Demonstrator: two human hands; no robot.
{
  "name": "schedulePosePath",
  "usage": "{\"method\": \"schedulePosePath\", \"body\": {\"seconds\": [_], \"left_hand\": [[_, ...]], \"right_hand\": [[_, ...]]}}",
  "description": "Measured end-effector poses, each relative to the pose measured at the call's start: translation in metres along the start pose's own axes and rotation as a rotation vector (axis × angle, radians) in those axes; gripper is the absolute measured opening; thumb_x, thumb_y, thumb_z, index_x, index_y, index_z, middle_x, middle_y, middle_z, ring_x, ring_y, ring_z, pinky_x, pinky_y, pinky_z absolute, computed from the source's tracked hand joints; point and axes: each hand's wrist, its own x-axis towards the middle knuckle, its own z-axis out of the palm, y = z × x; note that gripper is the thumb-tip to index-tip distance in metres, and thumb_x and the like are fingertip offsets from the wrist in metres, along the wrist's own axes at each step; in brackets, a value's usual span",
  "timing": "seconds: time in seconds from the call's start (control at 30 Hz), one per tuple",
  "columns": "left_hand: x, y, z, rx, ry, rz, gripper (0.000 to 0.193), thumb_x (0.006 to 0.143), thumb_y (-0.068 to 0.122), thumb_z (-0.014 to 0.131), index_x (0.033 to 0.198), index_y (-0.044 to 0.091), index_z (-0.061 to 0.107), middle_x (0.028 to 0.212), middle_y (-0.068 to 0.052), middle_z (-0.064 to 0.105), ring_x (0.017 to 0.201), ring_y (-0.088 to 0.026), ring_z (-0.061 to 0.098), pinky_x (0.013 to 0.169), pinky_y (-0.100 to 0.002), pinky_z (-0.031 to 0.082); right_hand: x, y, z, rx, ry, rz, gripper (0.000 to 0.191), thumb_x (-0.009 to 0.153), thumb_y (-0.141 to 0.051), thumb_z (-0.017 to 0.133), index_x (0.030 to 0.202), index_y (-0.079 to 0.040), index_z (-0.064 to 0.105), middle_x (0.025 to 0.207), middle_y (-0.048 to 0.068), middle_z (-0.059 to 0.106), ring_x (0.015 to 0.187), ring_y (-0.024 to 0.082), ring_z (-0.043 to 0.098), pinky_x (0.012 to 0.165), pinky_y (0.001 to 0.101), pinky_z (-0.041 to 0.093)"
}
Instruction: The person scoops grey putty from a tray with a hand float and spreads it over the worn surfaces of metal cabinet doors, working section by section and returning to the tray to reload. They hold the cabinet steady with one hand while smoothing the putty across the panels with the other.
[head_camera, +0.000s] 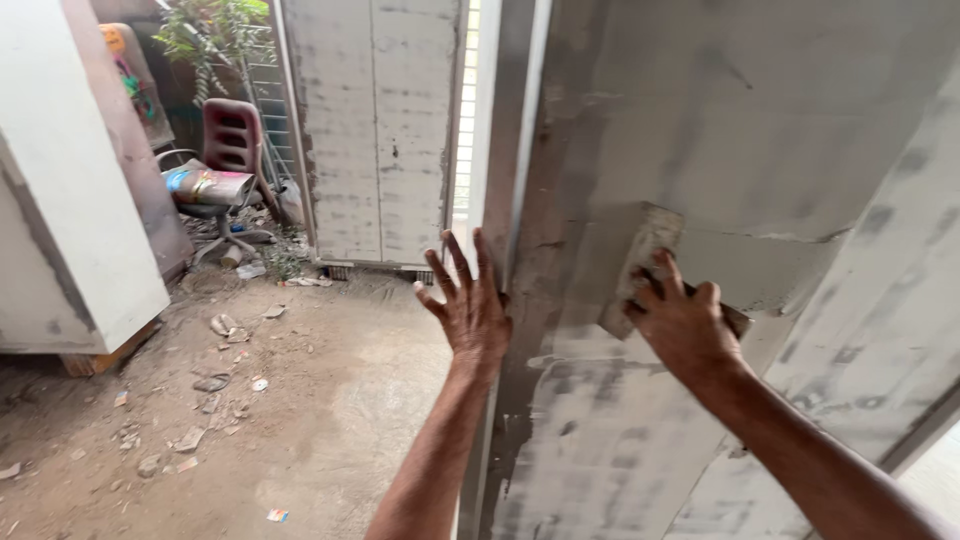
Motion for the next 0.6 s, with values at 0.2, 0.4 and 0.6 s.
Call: {"method": "schedulePosePath", "body": {"seconds": [0.2,0.4,0.6], "left_hand": [[-0.001,0.002,0.009,0.139,-0.014,-0.005,0.111,0.089,0.014,0.072,0.167,0.019,-0.007,0.174,-0.017,-0.008,0.158,-0.045,-0.001,0.114,-0.079,0.010],[0.001,0.006,0.002,0.086,-0.153,-0.105,0.127,0.082,0.028,0.084,0.164,0.024,-0.013,0.174,-0.013,-0.012,0.159,-0.041,-0.008,0.115,-0.080,0.008],[-0.002,0.014,-0.004,0.110,-0.109,-0.117,0.134,0.077,0.038,0.088,0.162,0.026,-0.014,0.172,-0.008,-0.011,0.156,-0.043,-0.006,0.115,-0.081,0.009]], "right_hand": [[-0.051,0.057,0.083,-0.030,-0.008,0.064,0.045,0.093,-0.024,0.067,0.136,-0.034,0.058,0.156,0.004,0.041,0.152,0.038,0.028,0.076,0.0463,0.059],[-0.096,0.116,0.155,-0.114,-0.090,0.093,0.045,0.096,-0.027,0.062,0.138,-0.039,0.056,0.158,0.002,0.041,0.151,0.035,0.028,0.078,0.0415,0.059],[-0.124,0.154,0.201,-0.135,-0.091,0.133,0.036,0.097,-0.026,0.059,0.131,-0.038,0.062,0.139,0.001,0.055,0.142,0.032,0.043,0.078,0.0398,0.059]]}}
